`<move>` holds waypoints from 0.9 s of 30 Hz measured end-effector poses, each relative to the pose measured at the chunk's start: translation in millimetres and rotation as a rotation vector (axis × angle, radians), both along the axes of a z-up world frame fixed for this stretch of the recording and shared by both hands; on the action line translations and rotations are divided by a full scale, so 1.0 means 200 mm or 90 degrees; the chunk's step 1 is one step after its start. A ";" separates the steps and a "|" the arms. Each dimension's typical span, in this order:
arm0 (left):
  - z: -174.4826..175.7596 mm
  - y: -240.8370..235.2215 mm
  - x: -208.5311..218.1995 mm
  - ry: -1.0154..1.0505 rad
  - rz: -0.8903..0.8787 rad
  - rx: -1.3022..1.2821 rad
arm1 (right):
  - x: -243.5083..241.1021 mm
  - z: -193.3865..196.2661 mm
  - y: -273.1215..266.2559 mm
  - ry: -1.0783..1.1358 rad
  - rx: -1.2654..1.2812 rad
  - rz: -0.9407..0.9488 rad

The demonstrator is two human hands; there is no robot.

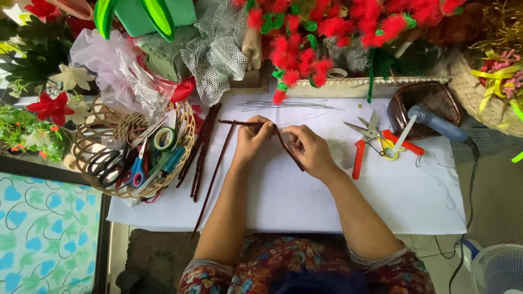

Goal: Assembling a rectangular frame by bending and joining brown pipe cleaners at a design station.

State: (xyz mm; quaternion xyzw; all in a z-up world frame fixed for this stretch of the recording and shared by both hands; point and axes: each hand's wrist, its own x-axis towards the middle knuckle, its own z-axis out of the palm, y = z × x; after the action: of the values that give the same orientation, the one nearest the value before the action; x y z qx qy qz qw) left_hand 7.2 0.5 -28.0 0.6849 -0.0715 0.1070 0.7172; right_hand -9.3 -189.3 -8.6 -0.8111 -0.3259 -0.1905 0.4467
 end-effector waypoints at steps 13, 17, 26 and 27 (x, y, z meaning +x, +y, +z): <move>0.08 -0.08 -0.06 -0.010 -0.090 0.057 | -0.01 0.14 0.01 -0.195 0.003 -0.081; 0.05 -0.08 -0.05 -0.025 -0.120 0.090 | -0.02 0.16 0.03 -0.197 0.033 -0.113; 0.07 -0.10 -0.07 -0.052 -0.155 0.096 | 0.00 0.04 -0.01 -0.111 0.056 -0.212; 0.07 -0.11 -0.07 -0.055 -0.161 0.100 | 0.01 0.04 -0.02 -0.124 0.033 -0.221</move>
State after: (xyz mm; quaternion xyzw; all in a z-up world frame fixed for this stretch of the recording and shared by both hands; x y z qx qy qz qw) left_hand -7.5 -22.2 -14.3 0.7191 -0.1959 0.0393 0.6656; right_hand -7.5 -192.8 -0.9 -0.8210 -0.2181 -0.3504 0.3944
